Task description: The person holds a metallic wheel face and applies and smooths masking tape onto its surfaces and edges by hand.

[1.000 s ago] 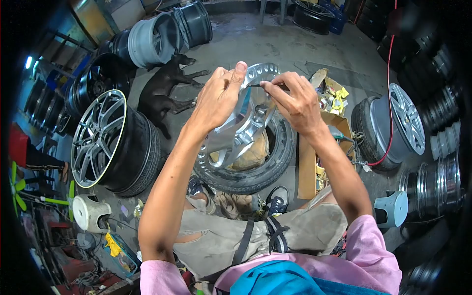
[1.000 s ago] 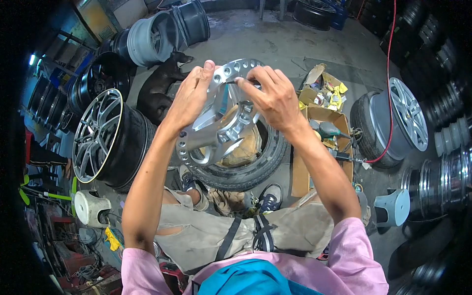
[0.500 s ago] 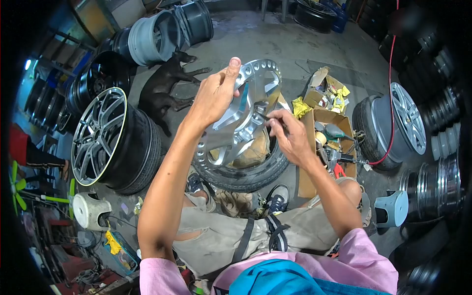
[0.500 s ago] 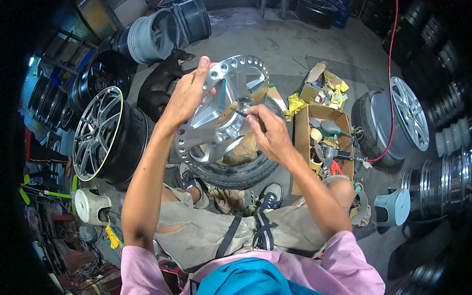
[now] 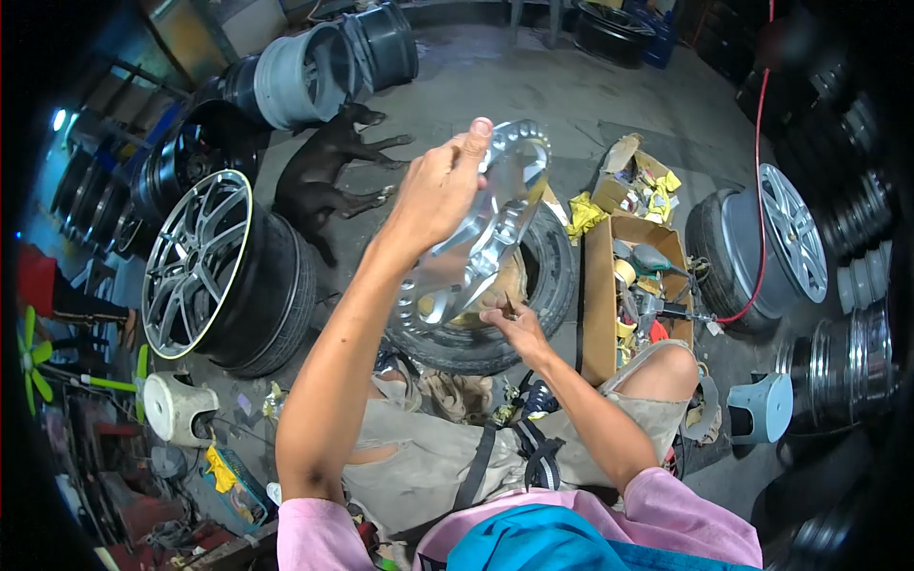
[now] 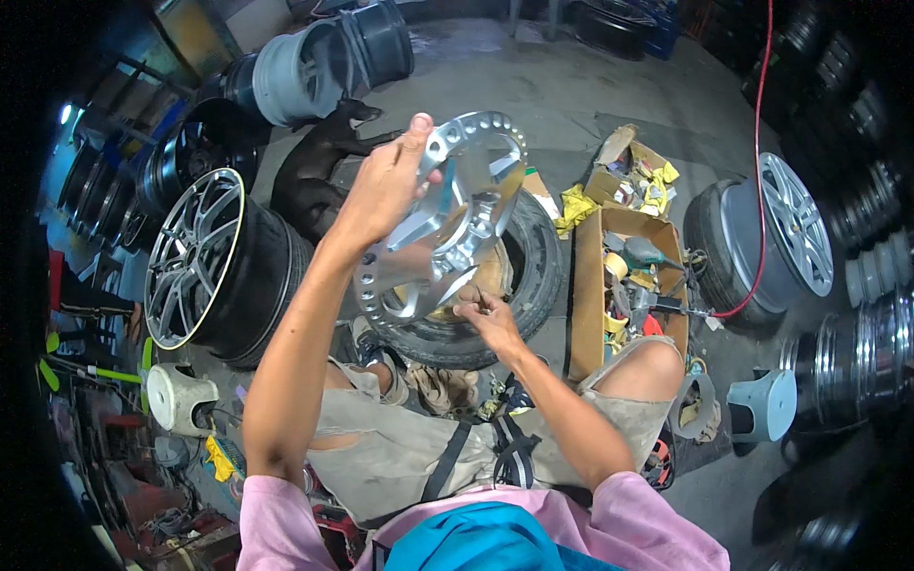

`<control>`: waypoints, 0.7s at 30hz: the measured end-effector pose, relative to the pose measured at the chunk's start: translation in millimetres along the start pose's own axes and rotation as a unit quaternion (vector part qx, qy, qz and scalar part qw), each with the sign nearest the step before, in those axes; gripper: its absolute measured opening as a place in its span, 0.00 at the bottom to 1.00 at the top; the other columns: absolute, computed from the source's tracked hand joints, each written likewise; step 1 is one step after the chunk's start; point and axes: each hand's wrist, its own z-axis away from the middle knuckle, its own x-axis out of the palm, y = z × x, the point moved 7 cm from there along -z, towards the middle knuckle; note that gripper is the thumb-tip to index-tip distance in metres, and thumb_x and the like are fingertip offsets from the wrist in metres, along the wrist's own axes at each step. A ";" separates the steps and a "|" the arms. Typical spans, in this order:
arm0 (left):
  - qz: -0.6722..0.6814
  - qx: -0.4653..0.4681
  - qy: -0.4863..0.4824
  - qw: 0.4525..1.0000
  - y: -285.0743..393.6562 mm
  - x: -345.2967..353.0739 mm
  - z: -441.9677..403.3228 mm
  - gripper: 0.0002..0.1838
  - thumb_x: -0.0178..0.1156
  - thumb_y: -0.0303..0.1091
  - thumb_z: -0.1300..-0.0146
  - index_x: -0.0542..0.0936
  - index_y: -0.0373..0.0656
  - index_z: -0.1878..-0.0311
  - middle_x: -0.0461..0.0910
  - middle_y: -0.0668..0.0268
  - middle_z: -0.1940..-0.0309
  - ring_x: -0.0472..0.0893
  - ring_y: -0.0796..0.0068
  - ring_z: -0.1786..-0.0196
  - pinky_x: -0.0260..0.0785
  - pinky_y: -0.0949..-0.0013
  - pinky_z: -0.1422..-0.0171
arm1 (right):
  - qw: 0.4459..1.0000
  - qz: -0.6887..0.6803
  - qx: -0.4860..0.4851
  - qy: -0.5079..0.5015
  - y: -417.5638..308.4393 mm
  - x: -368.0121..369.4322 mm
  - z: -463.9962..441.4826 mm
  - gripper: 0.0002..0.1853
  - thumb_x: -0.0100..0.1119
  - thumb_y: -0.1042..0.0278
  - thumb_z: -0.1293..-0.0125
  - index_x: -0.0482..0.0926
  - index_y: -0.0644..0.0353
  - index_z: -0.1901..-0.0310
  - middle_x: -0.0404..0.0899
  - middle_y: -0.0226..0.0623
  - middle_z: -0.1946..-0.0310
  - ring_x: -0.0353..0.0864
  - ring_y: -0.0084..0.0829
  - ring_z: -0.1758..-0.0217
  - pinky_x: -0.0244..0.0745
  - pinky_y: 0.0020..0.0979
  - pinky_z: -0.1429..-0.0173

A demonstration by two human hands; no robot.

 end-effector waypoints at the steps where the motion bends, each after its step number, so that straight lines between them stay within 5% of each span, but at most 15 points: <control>1: 0.026 0.005 0.014 1.000 3.1 -0.6 6.0 0.42 0.45 0.68 0.14 0.82 0.32 0.31 0.87 0.57 0.55 0.85 0.67 0.53 0.76 0.63 0.47 | 0.999 -0.049 0.007 -0.011 1.6 8.8 -0.2 0.20 0.76 0.62 0.32 0.86 0.60 0.42 0.85 0.23 0.58 0.70 0.17 0.70 0.66 0.25 0.64; 2: 0.020 0.002 0.024 1.000 -4.7 -7.3 16.7 0.42 0.45 0.68 0.14 0.82 0.32 0.31 0.87 0.57 0.55 0.85 0.67 0.53 0.76 0.63 0.47 | 0.995 -0.098 0.014 -0.024 1.9 18.2 -2.0 0.25 0.73 0.65 0.31 0.84 0.58 0.33 0.88 0.23 0.51 0.66 0.13 0.74 0.62 0.21 0.70; 4: -0.157 0.150 0.069 0.974 -0.1 -19.9 49.9 0.37 0.47 0.62 0.13 0.78 0.32 0.31 0.88 0.45 0.46 0.87 0.48 0.40 0.77 0.53 0.37 | 0.986 -0.153 0.061 -0.034 18.7 26.0 -15.9 0.32 0.65 0.69 0.30 0.76 0.56 0.23 0.87 0.27 0.45 0.64 0.12 0.79 0.58 0.20 0.76; 6: -0.098 -0.022 -0.007 0.995 -15.8 -23.3 86.9 0.32 0.49 0.58 0.13 0.74 0.36 0.29 0.86 0.37 0.44 0.85 0.36 0.36 0.74 0.48 0.34 | 0.981 -0.165 0.089 -0.046 24.2 31.7 -21.2 0.31 0.60 0.70 0.28 0.75 0.56 0.22 0.86 0.29 0.51 0.61 0.12 0.81 0.57 0.22 0.79; 7: -0.091 -0.040 -0.006 0.995 -27.3 -23.0 98.0 0.31 0.49 0.57 0.13 0.72 0.38 0.27 0.86 0.37 0.44 0.86 0.37 0.38 0.74 0.49 0.34 | 0.973 -0.201 0.096 -0.052 20.1 37.7 -18.1 0.30 0.57 0.70 0.28 0.76 0.54 0.23 0.80 0.25 0.63 0.59 0.13 0.83 0.55 0.23 0.80; 8: -0.082 -0.062 0.000 0.995 -41.8 -23.5 107.6 0.30 0.48 0.57 0.13 0.70 0.40 0.26 0.86 0.36 0.45 0.86 0.39 0.39 0.75 0.50 0.35 | 0.972 -0.209 0.096 -0.057 22.1 40.5 -16.4 0.30 0.57 0.70 0.28 0.76 0.54 0.23 0.80 0.25 0.63 0.59 0.13 0.83 0.55 0.23 0.80; 9: -0.048 -0.097 -0.019 0.994 -49.5 -23.9 115.3 0.36 0.52 0.59 0.15 0.67 0.36 0.23 0.82 0.32 0.38 0.80 0.26 0.32 0.72 0.44 0.29 | 0.975 -0.180 0.102 -0.081 25.0 44.4 -14.9 0.31 0.58 0.71 0.29 0.77 0.54 0.24 0.80 0.24 0.62 0.62 0.13 0.81 0.56 0.23 0.78; 10: -0.071 -0.077 0.007 0.994 -58.8 -23.1 121.7 0.37 0.50 0.62 0.14 0.65 0.38 0.22 0.87 0.39 0.48 0.89 0.48 0.46 0.77 0.51 0.41 | 0.977 -0.150 0.107 -0.104 22.3 52.1 -12.9 0.31 0.58 0.71 0.30 0.78 0.54 0.24 0.80 0.22 0.62 0.64 0.13 0.79 0.58 0.23 0.76; 11: -0.063 -0.065 0.012 0.996 -68.5 -20.4 122.1 0.40 0.50 0.64 0.15 0.63 0.38 0.20 0.87 0.41 0.47 0.90 0.51 0.48 0.78 0.53 0.44 | 0.977 -0.149 0.139 -0.066 24.1 54.4 -11.8 0.32 0.56 0.73 0.31 0.78 0.52 0.24 0.69 0.16 0.73 0.62 0.13 0.80 0.55 0.22 0.77; 14: -0.041 -0.056 0.013 0.998 -69.3 -16.6 122.0 0.45 0.51 0.69 0.18 0.59 0.39 0.17 0.86 0.45 0.46 0.90 0.58 0.53 0.81 0.57 0.48 | 0.971 -0.187 0.129 -0.069 13.5 53.8 -2.1 0.27 0.55 0.75 0.31 0.81 0.52 0.31 0.66 0.16 0.76 0.61 0.13 0.81 0.55 0.22 0.77; 15: -0.030 -0.059 -0.004 0.998 -66.4 -12.8 119.3 0.47 0.51 0.71 0.19 0.58 0.40 0.16 0.86 0.48 0.46 0.90 0.62 0.55 0.82 0.58 0.50 | 0.969 -0.188 0.142 -0.073 -7.8 54.0 10.9 0.17 0.53 0.76 0.31 0.82 0.51 0.44 0.64 0.16 0.77 0.60 0.14 0.82 0.54 0.22 0.77; 16: -0.027 -0.058 0.000 0.998 -56.8 -13.0 115.2 0.47 0.51 0.71 0.19 0.58 0.40 0.16 0.86 0.48 0.46 0.90 0.62 0.55 0.82 0.58 0.50 | 0.970 -0.183 0.140 -0.075 -5.2 52.6 9.2 0.17 0.53 0.76 0.31 0.82 0.51 0.44 0.64 0.16 0.77 0.60 0.14 0.82 0.54 0.22 0.77; 18: 0.070 -0.102 -0.007 0.992 -43.1 -10.2 106.6 0.54 0.55 0.73 0.22 0.55 0.37 0.13 0.83 0.38 0.35 0.90 0.46 0.41 0.84 0.54 0.51 | 0.960 -0.184 0.177 -0.118 12.6 51.6 11.6 0.31 0.48 0.78 0.30 0.74 0.51 0.26 0.59 0.16 0.79 0.54 0.15 0.84 0.49 0.24 0.79; 19: 0.079 -0.075 0.011 0.994 -40.1 -10.6 99.1 0.55 0.54 0.76 0.24 0.55 0.41 0.12 0.86 0.44 0.39 0.92 0.61 0.51 0.83 0.63 0.62 | 0.948 -0.219 0.168 -0.158 5.8 53.3 16.0 0.30 0.47 0.81 0.32 0.74 0.53 0.28 0.70 0.21 0.72 0.55 0.15 0.83 0.50 0.24 0.79; 21: 0.084 -0.076 0.001 0.993 -36.5 -15.3 82.8 0.55 0.53 0.78 0.25 0.57 0.42 0.12 0.87 0.48 0.45 0.91 0.65 0.57 0.82 0.64 0.63 | 0.939 -0.229 0.171 -0.191 -11.6 59.2 25.4 0.29 0.47 0.82 0.33 0.73 0.55 0.30 0.74 0.25 0.64 0.56 0.14 0.82 0.51 0.24 0.78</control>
